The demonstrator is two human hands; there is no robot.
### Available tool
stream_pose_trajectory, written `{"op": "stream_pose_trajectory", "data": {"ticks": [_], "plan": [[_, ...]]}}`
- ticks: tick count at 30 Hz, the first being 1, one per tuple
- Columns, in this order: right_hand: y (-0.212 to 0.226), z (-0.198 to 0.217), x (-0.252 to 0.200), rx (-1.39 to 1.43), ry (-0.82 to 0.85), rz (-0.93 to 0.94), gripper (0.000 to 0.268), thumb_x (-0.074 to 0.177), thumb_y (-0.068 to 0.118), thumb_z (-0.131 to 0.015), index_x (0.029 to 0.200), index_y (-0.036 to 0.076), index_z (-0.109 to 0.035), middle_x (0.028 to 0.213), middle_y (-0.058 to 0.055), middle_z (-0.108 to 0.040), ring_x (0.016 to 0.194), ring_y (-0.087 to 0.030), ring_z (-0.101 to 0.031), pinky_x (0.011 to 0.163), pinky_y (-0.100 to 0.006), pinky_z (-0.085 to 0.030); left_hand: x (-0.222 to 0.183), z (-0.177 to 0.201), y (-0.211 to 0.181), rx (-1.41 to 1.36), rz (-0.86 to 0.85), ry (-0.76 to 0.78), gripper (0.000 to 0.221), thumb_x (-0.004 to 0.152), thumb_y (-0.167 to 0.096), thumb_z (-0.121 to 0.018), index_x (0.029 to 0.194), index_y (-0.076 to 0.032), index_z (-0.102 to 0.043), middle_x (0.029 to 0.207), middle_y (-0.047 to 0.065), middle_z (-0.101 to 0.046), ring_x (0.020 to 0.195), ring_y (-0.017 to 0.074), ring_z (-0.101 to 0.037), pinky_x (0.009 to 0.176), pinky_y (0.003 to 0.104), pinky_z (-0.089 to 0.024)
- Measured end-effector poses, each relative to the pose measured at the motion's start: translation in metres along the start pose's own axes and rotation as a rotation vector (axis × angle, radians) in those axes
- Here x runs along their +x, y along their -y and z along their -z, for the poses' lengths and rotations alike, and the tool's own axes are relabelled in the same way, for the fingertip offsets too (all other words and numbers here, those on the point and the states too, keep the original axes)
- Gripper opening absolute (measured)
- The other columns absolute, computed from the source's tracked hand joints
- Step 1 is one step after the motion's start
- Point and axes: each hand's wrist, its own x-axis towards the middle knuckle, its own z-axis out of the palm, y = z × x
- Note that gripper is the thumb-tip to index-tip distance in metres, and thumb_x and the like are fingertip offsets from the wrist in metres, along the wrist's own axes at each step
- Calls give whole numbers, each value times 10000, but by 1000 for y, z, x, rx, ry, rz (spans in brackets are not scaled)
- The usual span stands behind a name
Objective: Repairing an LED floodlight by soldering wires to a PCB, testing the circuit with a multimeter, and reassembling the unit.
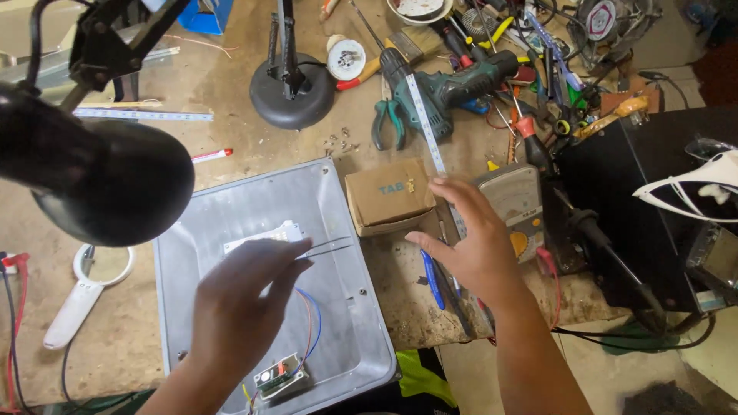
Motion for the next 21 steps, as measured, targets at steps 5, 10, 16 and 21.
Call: {"op": "stream_pose_trajectory", "data": {"ticks": [5,10,16,21], "plan": [[-6,-13,-2,85,-45,-87,482,837,216,-851,1258,55,-679,1326,-143,-652,1247,-338,-641,1033,-461,-533,46,-56,-4,-111,-4,16,160,890,-55,-768,1043,-96,-794,866,54,-743,750,251,-718,643,360,-572],[-13,-17,-1,120,-113,-85,464,816,184,-884,1238,73,-726,1286,-125,-670,1200,-352,-680,992,-434,-568,61,-82,-9,-70,-70,-45,170,838,26,-791,983,-60,-814,824,83,-753,755,286,-730,663,361,-597],[-13,-11,-2,85,8,-65,500,883,223,-809,1299,-7,-656,1355,-172,-633,1267,-315,-637,1069,-455,-538,60,-88,-3,-69,-79,69,145,942,-81,-739,1079,-39,-759,965,61,-732,781,273,-616,685,389,-512],[-13,-10,-3,100,22,-72,517,878,213,-809,1314,-9,-645,1377,-191,-616,1275,-327,-638,1071,-461,-561,59,-87,-1,-63,-86,96,185,936,-32,-720,1119,-40,-742,998,67,-728,795,282,-601,698,388,-508]]}}
